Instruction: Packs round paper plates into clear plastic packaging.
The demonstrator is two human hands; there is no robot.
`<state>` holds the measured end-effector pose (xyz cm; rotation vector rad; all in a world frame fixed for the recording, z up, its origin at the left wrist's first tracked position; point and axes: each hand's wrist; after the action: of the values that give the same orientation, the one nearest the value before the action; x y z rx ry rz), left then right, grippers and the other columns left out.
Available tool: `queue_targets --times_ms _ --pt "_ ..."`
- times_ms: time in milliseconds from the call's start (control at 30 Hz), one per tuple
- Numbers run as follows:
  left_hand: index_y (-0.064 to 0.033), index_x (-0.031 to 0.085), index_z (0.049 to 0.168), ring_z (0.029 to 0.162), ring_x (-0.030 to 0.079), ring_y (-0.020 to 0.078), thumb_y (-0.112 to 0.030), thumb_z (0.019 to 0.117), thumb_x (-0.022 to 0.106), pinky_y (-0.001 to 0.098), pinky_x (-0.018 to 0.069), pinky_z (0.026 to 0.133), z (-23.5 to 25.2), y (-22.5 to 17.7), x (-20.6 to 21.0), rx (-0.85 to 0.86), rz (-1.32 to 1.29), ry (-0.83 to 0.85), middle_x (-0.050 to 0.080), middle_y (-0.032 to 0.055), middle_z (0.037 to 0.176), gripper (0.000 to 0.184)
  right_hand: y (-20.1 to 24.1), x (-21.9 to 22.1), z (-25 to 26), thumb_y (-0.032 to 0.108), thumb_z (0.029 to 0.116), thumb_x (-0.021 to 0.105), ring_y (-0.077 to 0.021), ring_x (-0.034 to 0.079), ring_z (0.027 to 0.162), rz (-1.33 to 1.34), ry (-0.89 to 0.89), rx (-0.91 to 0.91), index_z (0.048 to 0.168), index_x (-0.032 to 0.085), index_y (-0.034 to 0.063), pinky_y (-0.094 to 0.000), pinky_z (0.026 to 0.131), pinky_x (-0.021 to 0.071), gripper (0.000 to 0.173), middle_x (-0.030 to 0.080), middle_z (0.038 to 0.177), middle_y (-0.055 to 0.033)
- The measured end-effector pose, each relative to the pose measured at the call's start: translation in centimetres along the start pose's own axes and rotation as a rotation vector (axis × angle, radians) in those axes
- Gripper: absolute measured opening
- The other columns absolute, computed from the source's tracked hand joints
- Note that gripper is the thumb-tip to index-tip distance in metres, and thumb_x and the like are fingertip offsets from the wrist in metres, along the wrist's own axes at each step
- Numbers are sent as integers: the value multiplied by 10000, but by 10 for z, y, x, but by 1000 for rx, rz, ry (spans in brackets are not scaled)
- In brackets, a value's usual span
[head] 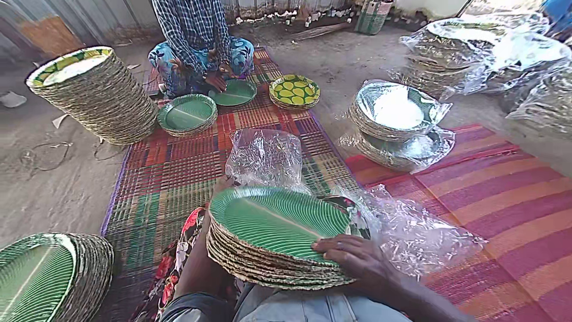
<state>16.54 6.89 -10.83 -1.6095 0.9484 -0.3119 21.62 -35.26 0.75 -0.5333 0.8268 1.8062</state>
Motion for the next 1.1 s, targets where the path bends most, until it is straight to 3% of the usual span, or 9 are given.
queue_targets --times_ms 33,133,333,433,533,700,800,1000,1100 --pt "74 569 1203 744 631 94 -132 1084 488 265 545 734 -7 -2 -1 59 -25 16 653 109 916 252 1 0 -1 274 990 639 -186 724 1042 -15 22 15 1112 604 107 -286 922 561 210 758 1097 -78" --pt "56 605 1148 670 547 -22 -115 1057 533 184 495 677 -16 -8 -6 251 -46 48 617 0 816 208 3 -10 3 367 992 637 -174 727 1056 -31 86 98 1170 642 104 -290 910 571 318 762 1122 -82" --pt "34 638 1128 713 544 8 -120 1042 564 232 491 711 -66 -67 -27 412 183 129 650 43 875 192 2 -19 13 423 999 581 -154 718 984 -73 74 198 1224 651 107 -276 841 553 394 759 1096 -81" --pt "23 691 1053 694 581 129 -129 1029 562 393 506 700 -70 -80 -37 463 298 117 663 97 802 201 4 -19 16 425 968 620 -141 710 919 -101 18 264 1215 644 113 -261 789 547 398 752 1015 -84" --pt "21 660 991 609 483 40 -130 1030 552 279 454 632 -78 -98 -41 445 314 119 558 -1 696 189 6 -16 21 406 915 657 -160 712 838 -163 -32 310 1181 662 77 -273 721 543 422 750 929 -108" --pt "-11 672 1019 600 471 71 -209 1059 556 302 433 620 -104 -122 -45 486 320 76 582 35 711 233 8 -4 29 385 902 675 -169 720 803 -219 -77 318 1184 658 64 -288 667 545 428 756 923 -104" --pt "-33 678 982 550 449 31 -208 1057 563 227 388 556 -111 -135 -46 558 349 78 562 0 670 222 9 6 36 370 904 664 -202 727 776 -261 -95 278 1200 676 62 -320 637 548 427 765 931 -107" --pt "-66 730 1097 606 553 244 -194 1060 561 498 463 608 -130 -159 -40 720 644 -13 626 107 722 215 8 22 43 325 939 624 -229 746 846 -267 -12 146 1239 664 85 -353 685 581 387 769 1009 -96" --pt "-92 757 1089 728 673 317 -155 1039 581 596 516 670 -141 -167 -29 797 731 81 717 132 847 193 11 30 42 309 949 586 -211 745 852 -314 -13 84 1209 674 105 -329 697 575 342 774 1022 -77"
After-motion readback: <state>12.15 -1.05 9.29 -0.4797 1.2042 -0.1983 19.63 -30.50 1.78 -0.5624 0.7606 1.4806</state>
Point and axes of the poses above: each hand's wrist, its own z-axis towards the middle knuckle, its own x-axis out of the palm, y = z × x
